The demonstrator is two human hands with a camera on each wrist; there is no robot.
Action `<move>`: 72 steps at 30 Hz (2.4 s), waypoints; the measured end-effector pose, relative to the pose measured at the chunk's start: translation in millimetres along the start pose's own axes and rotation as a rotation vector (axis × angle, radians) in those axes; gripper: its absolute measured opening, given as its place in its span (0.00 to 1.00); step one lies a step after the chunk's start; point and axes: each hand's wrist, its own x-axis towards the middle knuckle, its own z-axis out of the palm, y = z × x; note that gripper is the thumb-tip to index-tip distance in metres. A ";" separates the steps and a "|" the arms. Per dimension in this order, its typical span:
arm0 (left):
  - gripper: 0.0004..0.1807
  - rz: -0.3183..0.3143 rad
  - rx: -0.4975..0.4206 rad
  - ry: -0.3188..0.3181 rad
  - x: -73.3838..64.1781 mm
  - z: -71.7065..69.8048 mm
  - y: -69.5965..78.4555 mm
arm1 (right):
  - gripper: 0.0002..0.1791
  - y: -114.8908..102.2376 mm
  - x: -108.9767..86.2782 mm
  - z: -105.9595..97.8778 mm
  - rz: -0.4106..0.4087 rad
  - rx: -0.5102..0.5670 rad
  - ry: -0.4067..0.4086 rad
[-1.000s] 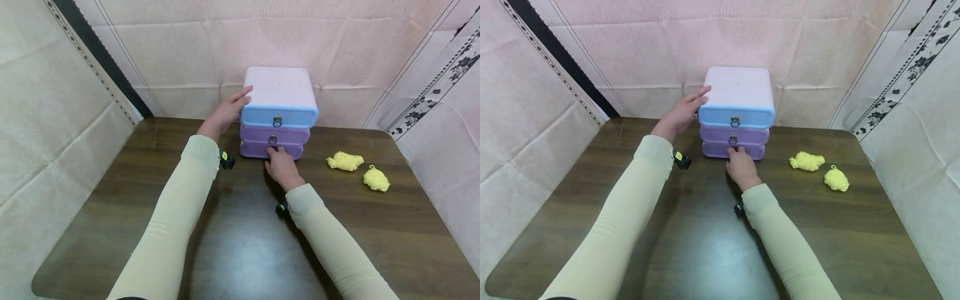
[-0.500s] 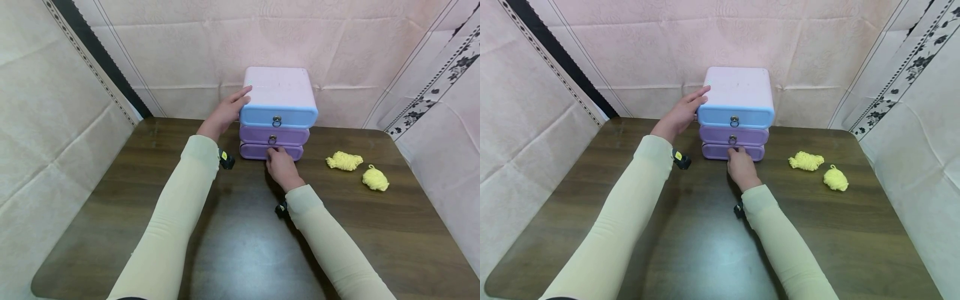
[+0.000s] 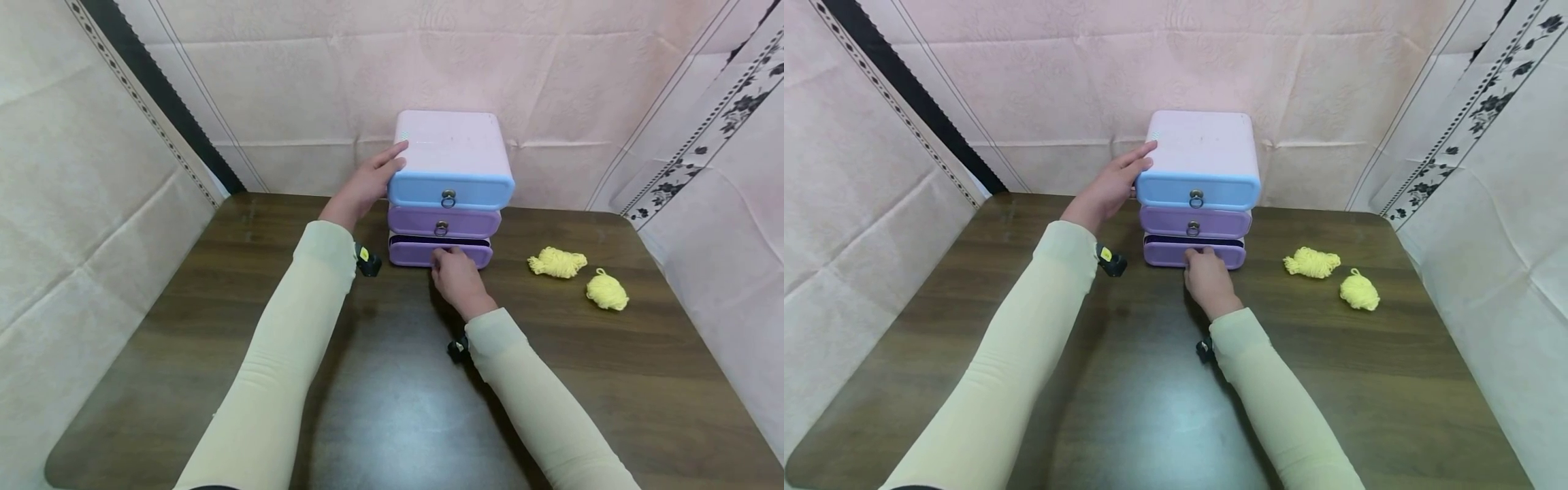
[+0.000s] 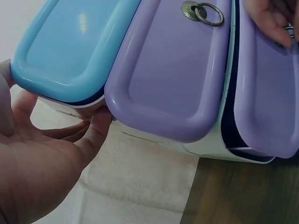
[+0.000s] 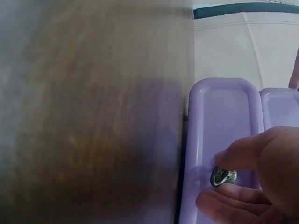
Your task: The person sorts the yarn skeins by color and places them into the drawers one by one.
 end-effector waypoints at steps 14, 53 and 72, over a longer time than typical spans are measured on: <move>0.24 -0.028 0.002 0.011 1.0 0.3 0.2 | 0.09 -8.7 -14.1 -3.8 -0.005 0.004 0.004; 0.23 -0.024 0.005 0.026 -1.8 2.3 1.0 | 0.07 -13.6 -42.9 -6.8 -0.047 0.018 0.055; 0.22 -0.025 0.008 0.024 -1.3 2.8 0.5 | 0.10 -11.3 -46.0 -9.9 -0.089 -0.001 0.046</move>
